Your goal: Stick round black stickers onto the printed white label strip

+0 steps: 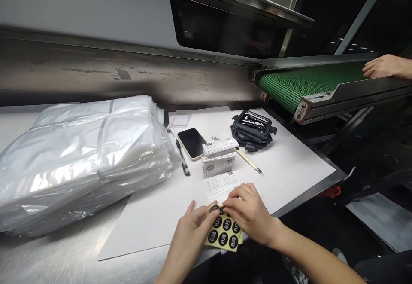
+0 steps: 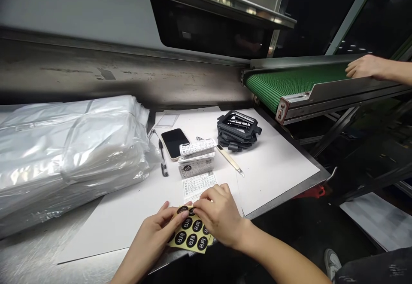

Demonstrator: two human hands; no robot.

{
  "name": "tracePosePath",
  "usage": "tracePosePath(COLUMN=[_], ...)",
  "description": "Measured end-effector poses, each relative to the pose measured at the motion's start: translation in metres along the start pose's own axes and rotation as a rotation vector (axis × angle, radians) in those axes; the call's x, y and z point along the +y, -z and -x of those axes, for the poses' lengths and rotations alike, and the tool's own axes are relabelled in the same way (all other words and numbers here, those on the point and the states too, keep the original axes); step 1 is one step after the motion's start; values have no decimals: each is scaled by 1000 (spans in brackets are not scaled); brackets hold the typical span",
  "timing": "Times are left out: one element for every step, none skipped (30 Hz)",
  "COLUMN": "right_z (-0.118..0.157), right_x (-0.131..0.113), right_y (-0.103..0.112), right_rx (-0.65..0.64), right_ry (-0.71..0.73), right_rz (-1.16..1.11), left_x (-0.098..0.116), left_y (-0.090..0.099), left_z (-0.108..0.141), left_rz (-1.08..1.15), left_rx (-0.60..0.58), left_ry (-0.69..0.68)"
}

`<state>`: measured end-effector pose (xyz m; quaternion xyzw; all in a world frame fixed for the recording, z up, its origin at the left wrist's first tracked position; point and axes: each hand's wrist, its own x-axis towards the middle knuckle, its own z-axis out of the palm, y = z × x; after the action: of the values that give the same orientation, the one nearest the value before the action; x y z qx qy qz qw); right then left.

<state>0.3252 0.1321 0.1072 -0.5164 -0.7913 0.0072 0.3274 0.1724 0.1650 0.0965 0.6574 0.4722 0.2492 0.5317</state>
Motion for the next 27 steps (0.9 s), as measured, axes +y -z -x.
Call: tracePosePath(right_z=[0,1,1,2,2,2,2,2,1,1,0,0,0,0,0,1,2,3,3,3,2,-1,-5,-10,-17,-24,-31], right_x=[0,0,0,0,0,0,0,0,0,0,0,0,0,-1,-2,-3,-4,-5,-7,-7,-7,-6,-5,-2,2,7,11], right_y=[-2,-3,-4,-4,-4,-4,-4,-4,-4,-5,-5,-6,-7,-7,-7,-7,-6,-5,-2,0,2,4,4,3,1,-3,-9], right_rx=[19,26,32,37,41,43,45,46,48,51,57,65,75,86,92,97,98,104,117,132,143,145,134,111,77,43,13], right_ry=[25,36,48,56,56,52,45,40,40,46,57,71,88,104,121,149,192,236,238,188,94,-32,-164,-273,-340,-375,-409], right_rz=[37,53,69,78,81,79,75,72,73,79,91,108,129,150,172,191,194,165,88,-21,-141,-248,-321,-355,-356,-344,-336], left_x=[0,0,1,1,1,1,2,2,1,1,1,0,0,0,-1,-1,-1,-1,-1,-1,-1,-1,-3,-4,-7,-9,-12], left_y=[-1,-1,-2,-2,-2,-2,-2,-2,-2,-2,-1,-1,-1,-2,-2,-2,-1,-1,-1,-1,-2,-2,-3,-5,-6,-7,-9], left_z=[0,0,-1,-1,-1,-1,0,0,0,0,0,0,0,0,0,-1,-1,-1,0,0,0,1,2,4,5,6,8], left_rz=[0,0,3,5,6,6,4,2,-1,-7,-13,-18,-23,-28,-33,-38,-45,-55,-64,-78,-108,-154,-214,-283,-355,-422,-472], left_rx=[1,4,7,11,14,15,16,16,16,18,23,30,37,43,49,55,58,61,60,50,26,-9,-46,-77,-96,-100,-90], left_ry=[-5,-10,-15,-21,-26,-29,-29,-25,-17,-5,6,15,18,16,12,8,8,9,10,2,-18,-50,-97,-155,-217,-282,-339])
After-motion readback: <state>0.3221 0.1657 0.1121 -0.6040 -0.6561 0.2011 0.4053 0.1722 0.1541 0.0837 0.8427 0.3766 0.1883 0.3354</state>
